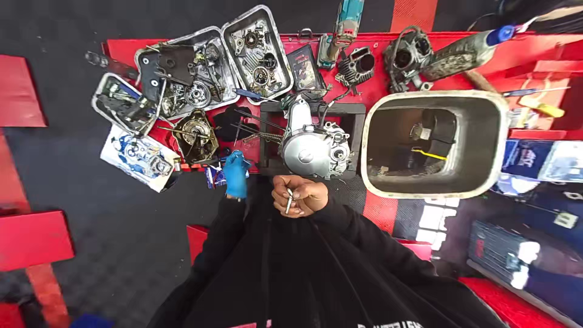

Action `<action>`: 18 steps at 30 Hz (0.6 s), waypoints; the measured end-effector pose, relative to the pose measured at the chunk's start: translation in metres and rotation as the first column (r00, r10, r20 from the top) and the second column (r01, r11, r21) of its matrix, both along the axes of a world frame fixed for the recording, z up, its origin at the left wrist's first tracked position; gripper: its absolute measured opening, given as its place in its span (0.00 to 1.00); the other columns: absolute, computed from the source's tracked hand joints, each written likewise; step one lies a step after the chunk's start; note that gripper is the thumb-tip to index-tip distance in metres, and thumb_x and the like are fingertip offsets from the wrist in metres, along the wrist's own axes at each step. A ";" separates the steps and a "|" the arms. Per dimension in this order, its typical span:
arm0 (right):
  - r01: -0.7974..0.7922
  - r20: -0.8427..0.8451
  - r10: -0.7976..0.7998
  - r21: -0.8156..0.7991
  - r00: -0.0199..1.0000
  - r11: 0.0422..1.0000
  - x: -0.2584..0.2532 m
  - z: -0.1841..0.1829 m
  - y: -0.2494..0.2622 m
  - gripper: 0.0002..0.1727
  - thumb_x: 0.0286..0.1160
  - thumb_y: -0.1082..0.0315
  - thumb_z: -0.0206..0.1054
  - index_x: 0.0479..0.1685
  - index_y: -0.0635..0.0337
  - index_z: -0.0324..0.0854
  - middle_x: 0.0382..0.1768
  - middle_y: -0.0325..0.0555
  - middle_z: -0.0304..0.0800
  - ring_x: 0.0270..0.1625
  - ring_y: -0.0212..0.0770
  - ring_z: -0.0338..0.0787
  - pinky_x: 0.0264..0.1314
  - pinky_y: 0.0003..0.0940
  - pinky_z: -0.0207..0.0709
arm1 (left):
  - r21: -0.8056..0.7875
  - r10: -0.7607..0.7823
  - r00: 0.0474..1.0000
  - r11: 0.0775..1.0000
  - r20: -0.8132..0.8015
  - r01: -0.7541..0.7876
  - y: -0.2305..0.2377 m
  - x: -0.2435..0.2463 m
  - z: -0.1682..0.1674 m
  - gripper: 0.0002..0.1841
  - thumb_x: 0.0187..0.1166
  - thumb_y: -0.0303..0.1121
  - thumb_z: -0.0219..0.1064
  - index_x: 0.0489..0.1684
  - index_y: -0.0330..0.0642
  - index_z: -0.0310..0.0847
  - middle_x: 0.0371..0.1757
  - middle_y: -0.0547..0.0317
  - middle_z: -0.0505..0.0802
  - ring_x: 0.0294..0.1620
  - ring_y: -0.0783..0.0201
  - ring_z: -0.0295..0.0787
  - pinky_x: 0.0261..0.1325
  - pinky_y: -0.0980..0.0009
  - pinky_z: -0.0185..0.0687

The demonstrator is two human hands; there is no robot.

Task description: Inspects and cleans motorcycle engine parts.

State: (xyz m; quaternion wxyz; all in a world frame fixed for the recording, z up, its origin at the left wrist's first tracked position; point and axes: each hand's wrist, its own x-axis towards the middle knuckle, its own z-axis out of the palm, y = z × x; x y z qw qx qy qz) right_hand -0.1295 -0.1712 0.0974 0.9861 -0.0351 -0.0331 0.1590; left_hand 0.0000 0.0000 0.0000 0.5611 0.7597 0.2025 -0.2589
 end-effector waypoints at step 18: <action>0.293 0.355 -0.226 -0.918 0.907 -0.266 0.047 0.013 -0.172 0.14 0.80 0.70 0.62 0.58 0.67 0.83 0.43 0.49 0.93 0.36 0.38 0.92 0.40 0.38 0.88 | -0.326 0.065 0.980 0.945 0.191 0.001 -0.073 -0.034 0.074 0.15 0.90 0.26 0.53 0.65 0.32 0.81 0.46 0.50 0.91 0.42 0.58 0.92 0.52 0.58 0.93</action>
